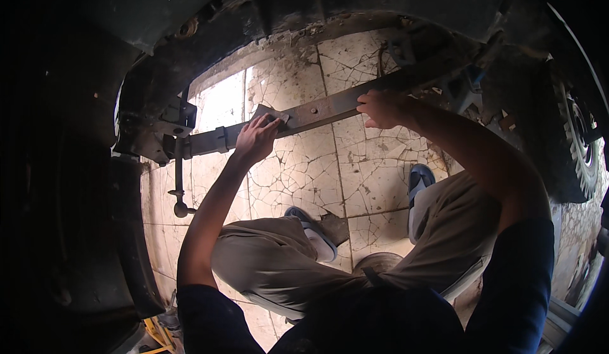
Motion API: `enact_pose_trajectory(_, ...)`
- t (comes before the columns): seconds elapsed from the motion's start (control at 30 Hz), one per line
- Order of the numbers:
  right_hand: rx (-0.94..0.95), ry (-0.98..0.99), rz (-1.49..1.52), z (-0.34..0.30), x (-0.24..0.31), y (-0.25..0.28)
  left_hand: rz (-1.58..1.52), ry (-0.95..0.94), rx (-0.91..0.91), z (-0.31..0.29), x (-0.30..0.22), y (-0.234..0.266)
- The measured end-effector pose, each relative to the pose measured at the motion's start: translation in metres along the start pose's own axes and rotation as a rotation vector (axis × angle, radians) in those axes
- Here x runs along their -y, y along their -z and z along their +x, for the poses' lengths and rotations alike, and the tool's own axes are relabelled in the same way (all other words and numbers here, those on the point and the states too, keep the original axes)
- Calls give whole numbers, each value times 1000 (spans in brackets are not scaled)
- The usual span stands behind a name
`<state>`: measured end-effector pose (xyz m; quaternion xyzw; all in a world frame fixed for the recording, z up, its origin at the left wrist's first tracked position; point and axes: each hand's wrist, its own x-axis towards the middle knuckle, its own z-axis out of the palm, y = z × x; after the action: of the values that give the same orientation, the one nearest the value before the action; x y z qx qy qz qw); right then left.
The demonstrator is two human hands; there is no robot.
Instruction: The person is sanding a metal part under a vehicle using a sanding block. They are sitting on the floor and working on the underside of the vehicle.
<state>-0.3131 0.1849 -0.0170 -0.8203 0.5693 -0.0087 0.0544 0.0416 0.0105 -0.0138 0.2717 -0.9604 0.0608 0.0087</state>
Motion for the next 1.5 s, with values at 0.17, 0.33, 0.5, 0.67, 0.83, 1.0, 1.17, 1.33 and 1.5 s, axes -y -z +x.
enact_pose_trajectory(0.17,74,-26,-4,1,-1,5,-238,87,2,15,-3,30)
enact_pose_trajectory(0.33,-48,-3,135,8,3,14,-487,126,-190,28,-15,68)
enact_pose_trajectory(0.5,-254,46,426,27,30,40,-815,-28,-38,37,-37,98)
enact_pose_trajectory(0.67,-182,72,667,34,55,59,-943,-85,95,41,-64,83)
enact_pose_trajectory(0.83,-50,-46,836,34,55,67,-921,-13,111,48,-72,88)
enact_pose_trajectory(1.0,-161,62,457,23,59,106,-1363,143,9,45,-67,71)
enact_pose_trajectory(1.17,-349,62,237,-19,110,211,-983,226,312,34,-37,39)
enact_pose_trajectory(1.33,-783,36,-444,-51,131,261,-542,-16,586,25,-42,24)
enact_pose_trajectory(1.5,-825,-67,-441,-39,117,250,-537,36,602,26,-42,23)
